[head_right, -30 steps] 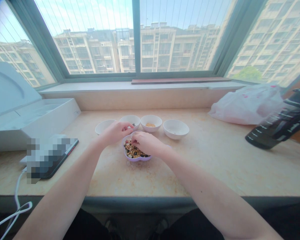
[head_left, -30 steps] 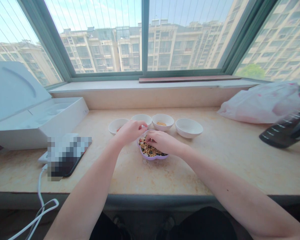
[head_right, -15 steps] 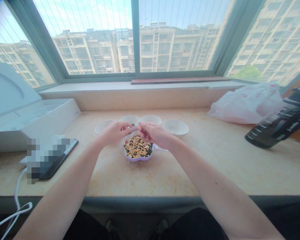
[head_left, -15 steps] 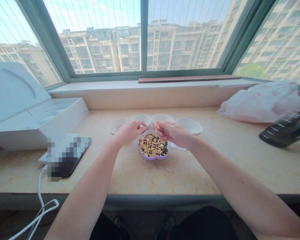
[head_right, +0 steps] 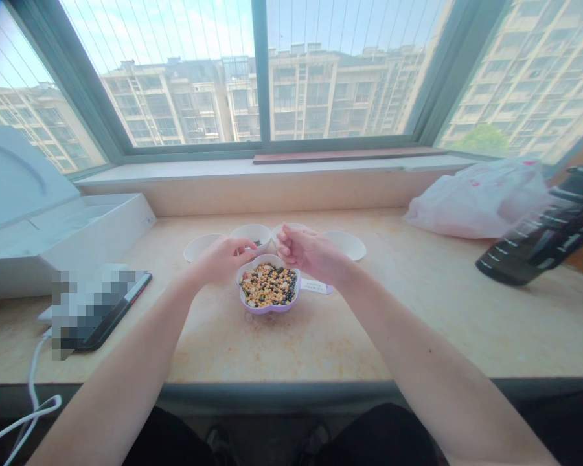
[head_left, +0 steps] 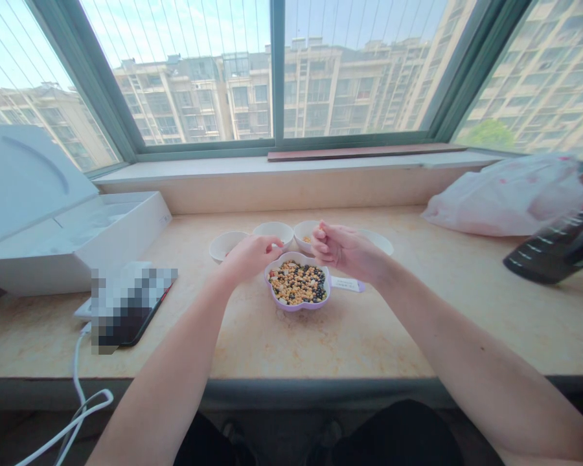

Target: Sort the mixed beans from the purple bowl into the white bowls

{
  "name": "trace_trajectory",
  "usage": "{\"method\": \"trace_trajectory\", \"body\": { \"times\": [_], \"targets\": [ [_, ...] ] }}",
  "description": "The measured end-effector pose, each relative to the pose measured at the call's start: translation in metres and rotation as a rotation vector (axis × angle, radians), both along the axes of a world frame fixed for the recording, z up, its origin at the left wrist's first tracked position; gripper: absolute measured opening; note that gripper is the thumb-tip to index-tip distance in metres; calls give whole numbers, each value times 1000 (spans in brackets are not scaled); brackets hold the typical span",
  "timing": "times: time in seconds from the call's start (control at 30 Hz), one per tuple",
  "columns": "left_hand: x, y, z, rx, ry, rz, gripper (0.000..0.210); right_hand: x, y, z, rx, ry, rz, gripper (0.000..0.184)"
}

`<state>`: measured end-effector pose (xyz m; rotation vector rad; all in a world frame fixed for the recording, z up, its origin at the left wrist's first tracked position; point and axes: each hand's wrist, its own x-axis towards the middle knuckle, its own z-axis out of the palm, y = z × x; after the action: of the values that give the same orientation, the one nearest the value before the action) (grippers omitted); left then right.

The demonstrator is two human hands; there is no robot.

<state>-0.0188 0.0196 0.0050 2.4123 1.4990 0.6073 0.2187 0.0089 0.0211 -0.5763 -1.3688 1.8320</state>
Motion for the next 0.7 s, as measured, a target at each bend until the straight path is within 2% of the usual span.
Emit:
{"method": "trace_trajectory", "body": {
  "times": [0.1,0.2,0.27,0.33,0.43,0.53,0.7],
  "targets": [
    [0,0,0,-6,12,11,35,-1,1,-2,80,-44,-8,38],
    [1,0,1,-14,18,11,34,-3,5,-7,233,-191,-58,44],
    [1,-1,1,-12,17,13,34,-5,8,-14,416,-359,-160,43],
    [1,-1,1,-8,18,16,33,-7,9,-19,653,-588,-300,32],
    [1,-2,1,-8,15,18,34,-8,9,-24,896,-855,-381,20],
    [1,-3,2,-12,11,21,35,-8,7,-23,964,-920,-408,17],
    [2,-4,3,-16,14,23,33,-7,6,-19,1002,-904,-495,13]
  ]
}}
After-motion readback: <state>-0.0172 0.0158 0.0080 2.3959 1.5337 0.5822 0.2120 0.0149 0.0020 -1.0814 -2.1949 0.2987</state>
